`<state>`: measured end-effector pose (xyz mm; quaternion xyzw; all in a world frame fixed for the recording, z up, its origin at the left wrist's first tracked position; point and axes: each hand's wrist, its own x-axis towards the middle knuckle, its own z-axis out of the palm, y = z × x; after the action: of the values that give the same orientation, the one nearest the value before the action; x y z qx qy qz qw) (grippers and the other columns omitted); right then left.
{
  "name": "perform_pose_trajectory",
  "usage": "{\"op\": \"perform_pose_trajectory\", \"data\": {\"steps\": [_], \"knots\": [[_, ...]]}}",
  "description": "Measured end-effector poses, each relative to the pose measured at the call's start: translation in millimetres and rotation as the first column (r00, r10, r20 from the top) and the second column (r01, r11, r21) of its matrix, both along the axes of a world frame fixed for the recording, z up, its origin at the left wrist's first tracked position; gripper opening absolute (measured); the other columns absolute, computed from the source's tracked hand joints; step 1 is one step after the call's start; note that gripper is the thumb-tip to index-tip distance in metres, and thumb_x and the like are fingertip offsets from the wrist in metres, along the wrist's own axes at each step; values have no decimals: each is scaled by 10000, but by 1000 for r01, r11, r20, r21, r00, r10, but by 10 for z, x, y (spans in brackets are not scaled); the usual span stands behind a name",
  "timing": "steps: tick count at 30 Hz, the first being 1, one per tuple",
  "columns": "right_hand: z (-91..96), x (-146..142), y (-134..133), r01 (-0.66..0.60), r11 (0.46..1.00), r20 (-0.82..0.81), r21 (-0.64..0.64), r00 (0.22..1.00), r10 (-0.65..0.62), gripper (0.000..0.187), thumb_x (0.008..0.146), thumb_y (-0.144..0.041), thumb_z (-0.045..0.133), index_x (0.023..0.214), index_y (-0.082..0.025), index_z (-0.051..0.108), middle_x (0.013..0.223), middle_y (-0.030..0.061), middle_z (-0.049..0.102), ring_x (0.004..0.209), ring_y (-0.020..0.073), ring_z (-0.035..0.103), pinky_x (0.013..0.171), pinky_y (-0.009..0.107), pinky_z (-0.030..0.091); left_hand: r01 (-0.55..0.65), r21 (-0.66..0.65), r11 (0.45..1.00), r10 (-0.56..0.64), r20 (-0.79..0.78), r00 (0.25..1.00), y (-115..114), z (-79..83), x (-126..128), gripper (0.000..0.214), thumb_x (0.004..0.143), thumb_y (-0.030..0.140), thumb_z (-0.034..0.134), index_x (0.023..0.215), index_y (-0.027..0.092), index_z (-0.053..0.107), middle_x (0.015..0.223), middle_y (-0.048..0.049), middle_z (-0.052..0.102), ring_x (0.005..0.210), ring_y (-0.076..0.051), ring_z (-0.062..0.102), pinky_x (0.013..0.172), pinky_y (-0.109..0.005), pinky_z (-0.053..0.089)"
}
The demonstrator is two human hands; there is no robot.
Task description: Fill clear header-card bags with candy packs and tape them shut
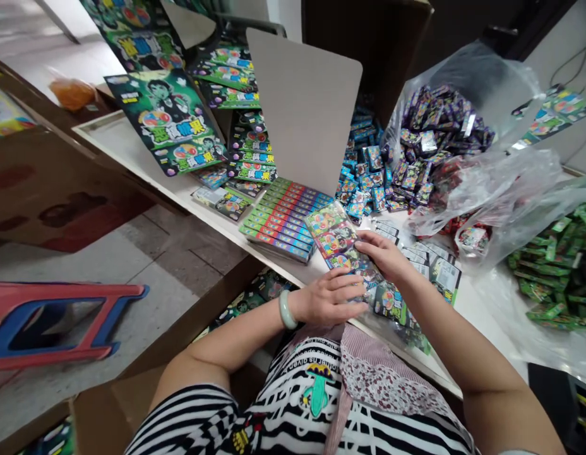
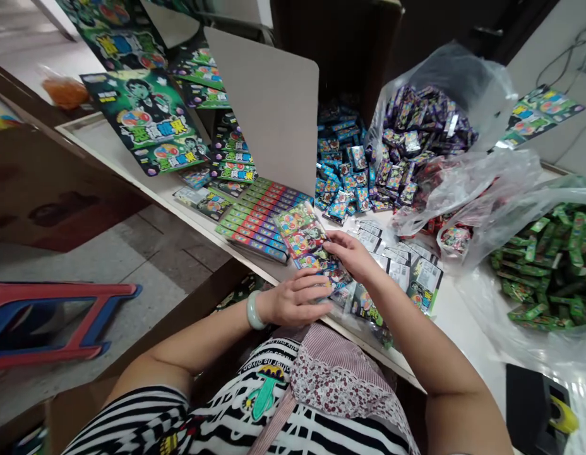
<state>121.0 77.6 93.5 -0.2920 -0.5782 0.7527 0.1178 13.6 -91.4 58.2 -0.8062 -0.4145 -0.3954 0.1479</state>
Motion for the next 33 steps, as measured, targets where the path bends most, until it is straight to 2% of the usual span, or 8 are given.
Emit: {"op": "perform_pose_trajectory", "data": {"steps": [4, 5, 7, 11, 18, 24, 26, 33], "knots": [[-31, -79, 234, 18, 972, 7, 233, 1000, -20, 405, 633, -479, 819, 947, -248, 706, 874, -28, 733, 796, 161, 654, 810, 320, 528, -331, -200, 922, 366, 170, 915, -134, -93, -704, 276, 935, 280, 564, 1201, 275, 639, 1123, -82, 711, 1090, -240, 652, 994, -440, 523], [-23, -124, 283, 19, 956, -4, 294, 1000, -19, 409, 665, -494, 799, 980, -251, 706, 906, -19, 739, 827, 173, 663, 836, 339, 530, -412, -231, 882, 456, 188, 870, -140, -98, -959, 301, 951, 235, 503, 1224, 220, 629, 1127, -114, 697, 1097, -256, 633, 992, -475, 509], [12, -252, 359, 30, 914, -53, 404, 999, -9, 414, 721, -508, 763, 1042, -254, 701, 982, 3, 745, 910, 197, 673, 893, 372, 528, -580, -384, 718, 660, 113, 743, -107, -107, -1461, 303, 956, 229, 439, 1159, 189, 659, 1123, -117, 682, 1103, -262, 597, 1001, -481, 486], [78, -567, 404, 89, 847, -158, 524, 987, -7, 416, 789, -511, 719, 1113, -253, 684, 1109, 37, 728, 1039, 224, 666, 976, 407, 515, -600, -562, 570, 646, -145, 749, 84, -149, -2084, 300, 906, 189, 436, 1055, 159, 694, 1080, -121, 659, 1090, -268, 568, 1018, -450, 461], [-7, -870, 397, 120, 775, -200, 620, 980, 8, 489, 830, -590, 660, 1169, -239, 649, 1145, 62, 718, 1046, 233, 670, 981, 423, 527, -647, -565, 512, 578, -331, 746, 288, -140, -2146, 336, 951, 292, 424, 1030, 158, 722, 1003, -132, 643, 1020, -287, 556, 946, -449, 449], [85, -1173, 337, 210, 481, -266, 851, 963, 51, 511, 923, -600, 522, 1250, -216, 600, 1198, 99, 683, 1102, 265, 637, 1038, 460, 488, -666, -567, 484, 542, -403, 738, 253, -143, -2103, 375, 972, 369, 419, 1098, 179, 716, 1054, -135, 655, 1054, -305, 550, 976, -487, 409], [107, -1331, 262, 199, 425, -266, 883, 959, 103, 532, 959, -584, 454, 1321, -206, 549, 1264, 110, 654, 1171, 271, 610, 1076, 461, 465, -661, -575, 482, 553, -386, 739, 248, -146, -2101, 377, 968, 395, 431, 1094, 179, 713, 1039, -134, 661, 1064, -313, 551, 979, -491, 407], [-61, -1627, -41, -27, 367, -62, 930, 971, 229, 501, 998, -370, 328, 1470, -228, 419, 1487, 60, 524, 1361, 230, 505, 1148, 389, 412, -543, -662, 516, 602, -171, 780, 295, -199, -2166, 293, 879, 381, 569, 1051, 206, 728, 1075, -116, 703, 1126, -324, 580, 1054, -492, 384]]}}
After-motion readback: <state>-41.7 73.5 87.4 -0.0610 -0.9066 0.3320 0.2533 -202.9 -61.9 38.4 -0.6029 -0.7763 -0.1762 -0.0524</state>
